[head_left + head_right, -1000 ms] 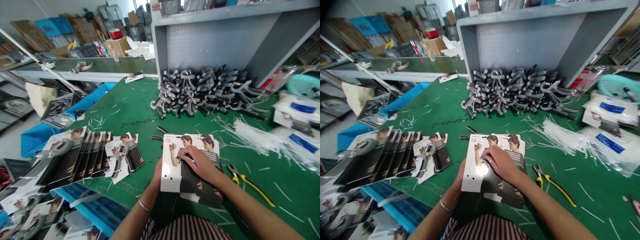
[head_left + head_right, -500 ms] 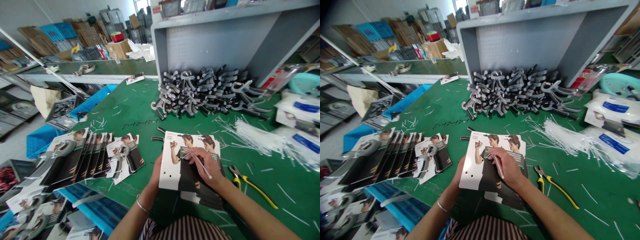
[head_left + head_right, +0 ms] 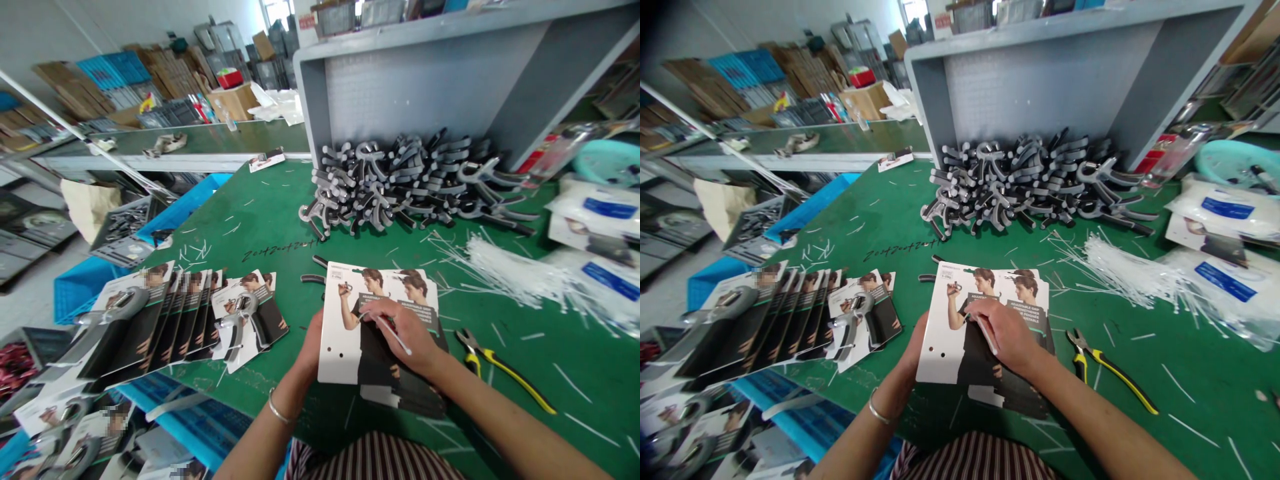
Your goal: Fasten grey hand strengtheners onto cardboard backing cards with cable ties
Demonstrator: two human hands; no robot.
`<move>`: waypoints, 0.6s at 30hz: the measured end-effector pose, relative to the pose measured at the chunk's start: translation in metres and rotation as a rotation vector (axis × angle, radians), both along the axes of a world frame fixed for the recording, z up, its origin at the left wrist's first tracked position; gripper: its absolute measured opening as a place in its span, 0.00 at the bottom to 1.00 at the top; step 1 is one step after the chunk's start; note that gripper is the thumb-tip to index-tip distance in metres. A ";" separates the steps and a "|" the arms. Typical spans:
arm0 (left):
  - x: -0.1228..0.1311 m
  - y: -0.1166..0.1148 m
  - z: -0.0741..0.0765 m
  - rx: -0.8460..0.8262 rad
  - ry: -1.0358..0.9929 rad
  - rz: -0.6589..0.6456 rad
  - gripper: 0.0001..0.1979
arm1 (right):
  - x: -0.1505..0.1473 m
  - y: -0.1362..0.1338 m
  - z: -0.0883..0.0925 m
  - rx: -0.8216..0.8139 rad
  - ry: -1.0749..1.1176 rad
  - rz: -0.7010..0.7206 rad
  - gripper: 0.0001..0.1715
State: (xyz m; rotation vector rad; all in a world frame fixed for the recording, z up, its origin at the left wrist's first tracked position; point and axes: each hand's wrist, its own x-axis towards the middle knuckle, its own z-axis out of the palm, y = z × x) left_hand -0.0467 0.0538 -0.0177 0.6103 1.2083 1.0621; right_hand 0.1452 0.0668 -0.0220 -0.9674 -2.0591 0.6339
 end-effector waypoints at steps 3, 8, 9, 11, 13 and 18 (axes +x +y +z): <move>-0.001 0.002 0.000 0.054 0.017 -0.016 0.13 | 0.001 -0.003 0.001 -0.037 0.078 -0.025 0.10; -0.004 0.003 -0.006 0.091 0.062 -0.049 0.11 | 0.001 -0.007 -0.003 -0.058 0.162 -0.027 0.09; -0.004 0.003 -0.006 0.092 0.065 -0.050 0.11 | 0.001 -0.008 -0.003 -0.056 0.167 -0.034 0.10; -0.004 0.003 -0.006 0.095 0.064 -0.048 0.10 | 0.002 -0.008 -0.004 -0.048 0.178 -0.046 0.10; -0.004 0.002 -0.005 0.094 0.066 -0.041 0.11 | 0.002 -0.008 -0.004 -0.048 0.168 -0.061 0.10; -0.005 0.001 -0.002 0.035 0.061 -0.037 0.12 | -0.001 -0.003 0.004 -0.006 -0.028 -0.024 0.09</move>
